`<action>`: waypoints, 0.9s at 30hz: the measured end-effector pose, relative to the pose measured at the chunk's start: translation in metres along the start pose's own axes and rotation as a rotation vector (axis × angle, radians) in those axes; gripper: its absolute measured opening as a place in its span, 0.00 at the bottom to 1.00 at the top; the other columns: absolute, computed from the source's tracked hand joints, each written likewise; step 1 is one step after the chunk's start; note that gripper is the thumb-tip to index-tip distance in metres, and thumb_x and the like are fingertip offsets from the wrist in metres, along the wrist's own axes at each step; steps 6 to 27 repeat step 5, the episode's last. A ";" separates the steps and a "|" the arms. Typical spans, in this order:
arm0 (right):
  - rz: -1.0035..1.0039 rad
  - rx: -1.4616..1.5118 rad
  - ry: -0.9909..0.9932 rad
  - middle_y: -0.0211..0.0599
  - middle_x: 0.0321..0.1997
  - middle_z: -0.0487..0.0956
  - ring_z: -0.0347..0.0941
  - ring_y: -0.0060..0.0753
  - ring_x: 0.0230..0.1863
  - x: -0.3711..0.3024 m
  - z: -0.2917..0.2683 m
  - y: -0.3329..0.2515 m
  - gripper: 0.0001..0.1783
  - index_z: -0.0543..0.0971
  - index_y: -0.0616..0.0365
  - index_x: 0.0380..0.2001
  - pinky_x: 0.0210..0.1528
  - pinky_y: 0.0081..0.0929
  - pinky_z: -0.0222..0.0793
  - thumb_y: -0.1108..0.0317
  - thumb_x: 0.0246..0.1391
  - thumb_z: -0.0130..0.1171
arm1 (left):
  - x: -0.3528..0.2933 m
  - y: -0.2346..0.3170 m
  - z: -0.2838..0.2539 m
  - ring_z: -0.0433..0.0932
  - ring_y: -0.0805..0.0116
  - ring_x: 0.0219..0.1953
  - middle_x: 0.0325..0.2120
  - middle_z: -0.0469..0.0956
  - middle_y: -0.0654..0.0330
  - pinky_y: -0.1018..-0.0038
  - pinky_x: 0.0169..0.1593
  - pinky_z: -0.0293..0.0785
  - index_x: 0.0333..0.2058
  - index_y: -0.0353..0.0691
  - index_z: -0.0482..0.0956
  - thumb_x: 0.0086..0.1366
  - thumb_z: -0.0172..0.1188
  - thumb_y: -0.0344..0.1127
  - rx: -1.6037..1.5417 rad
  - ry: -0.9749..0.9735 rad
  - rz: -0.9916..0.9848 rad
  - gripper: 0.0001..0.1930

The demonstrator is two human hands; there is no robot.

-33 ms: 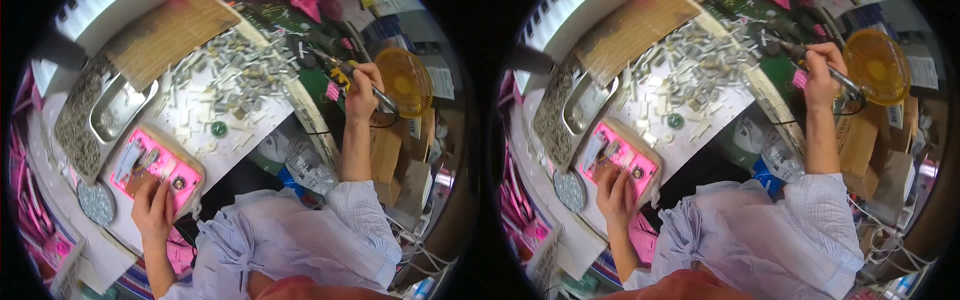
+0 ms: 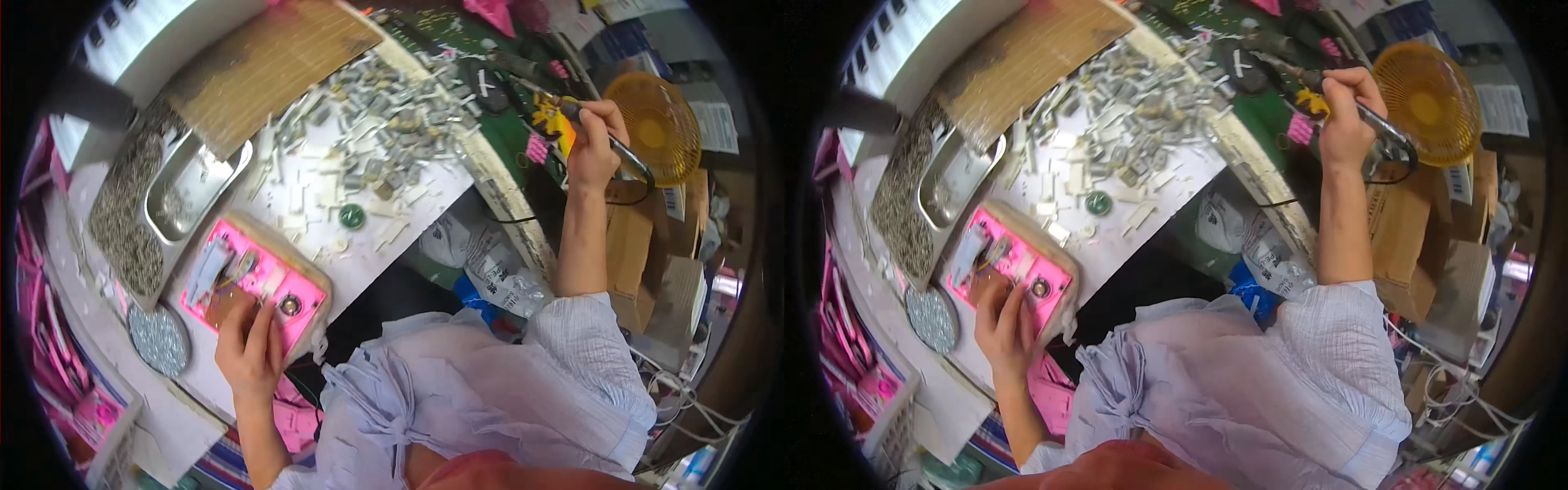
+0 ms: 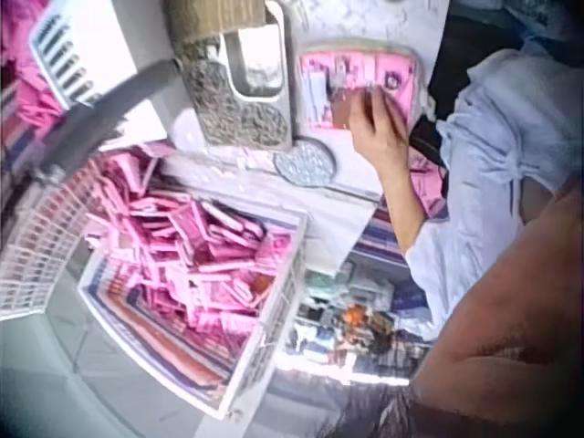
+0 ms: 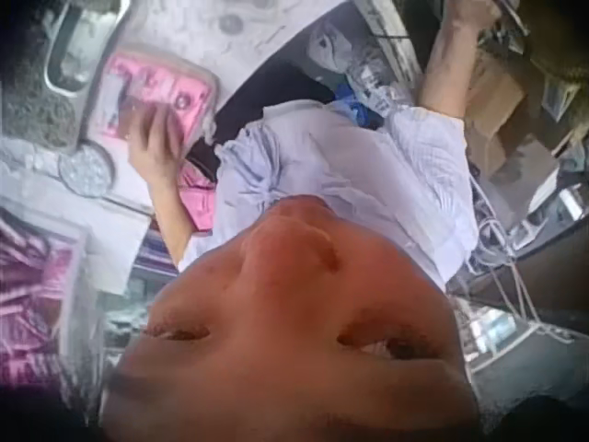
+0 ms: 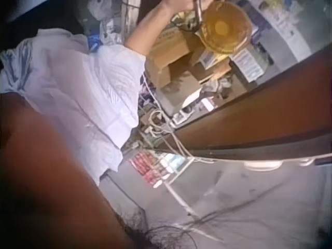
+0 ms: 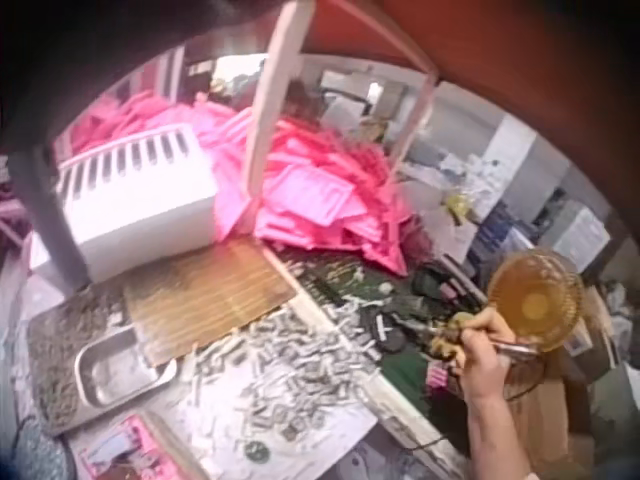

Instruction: Assembling the internal components and housing of a pink electronic toy using soldering and a glue gun.

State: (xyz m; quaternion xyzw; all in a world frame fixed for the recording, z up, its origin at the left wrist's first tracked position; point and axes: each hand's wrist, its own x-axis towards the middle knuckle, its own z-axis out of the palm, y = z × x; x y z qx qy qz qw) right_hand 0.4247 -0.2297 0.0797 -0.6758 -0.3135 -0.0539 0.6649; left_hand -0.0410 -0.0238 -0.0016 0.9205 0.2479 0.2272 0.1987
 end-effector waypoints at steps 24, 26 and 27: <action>-0.109 -0.331 0.156 0.26 0.29 0.79 0.71 0.16 0.32 0.028 -0.033 0.026 0.02 0.82 0.59 0.29 0.38 0.16 0.65 0.75 0.53 0.61 | -0.003 0.000 0.005 0.82 0.54 0.42 0.47 0.80 0.48 0.66 0.45 0.81 0.45 0.39 0.86 0.58 0.66 0.23 -0.019 -0.019 -0.038 0.15; -0.109 -0.331 0.156 0.26 0.29 0.79 0.71 0.16 0.32 0.028 -0.033 0.026 0.02 0.82 0.59 0.29 0.38 0.16 0.65 0.75 0.53 0.61 | -0.003 0.000 0.005 0.82 0.54 0.42 0.47 0.80 0.48 0.66 0.45 0.81 0.45 0.39 0.86 0.58 0.66 0.23 -0.019 -0.019 -0.038 0.15; -0.109 -0.331 0.156 0.26 0.29 0.79 0.71 0.16 0.32 0.028 -0.033 0.026 0.02 0.82 0.59 0.29 0.38 0.16 0.65 0.75 0.53 0.61 | -0.003 0.000 0.005 0.82 0.54 0.42 0.47 0.80 0.48 0.66 0.45 0.81 0.45 0.39 0.86 0.58 0.66 0.23 -0.019 -0.019 -0.038 0.15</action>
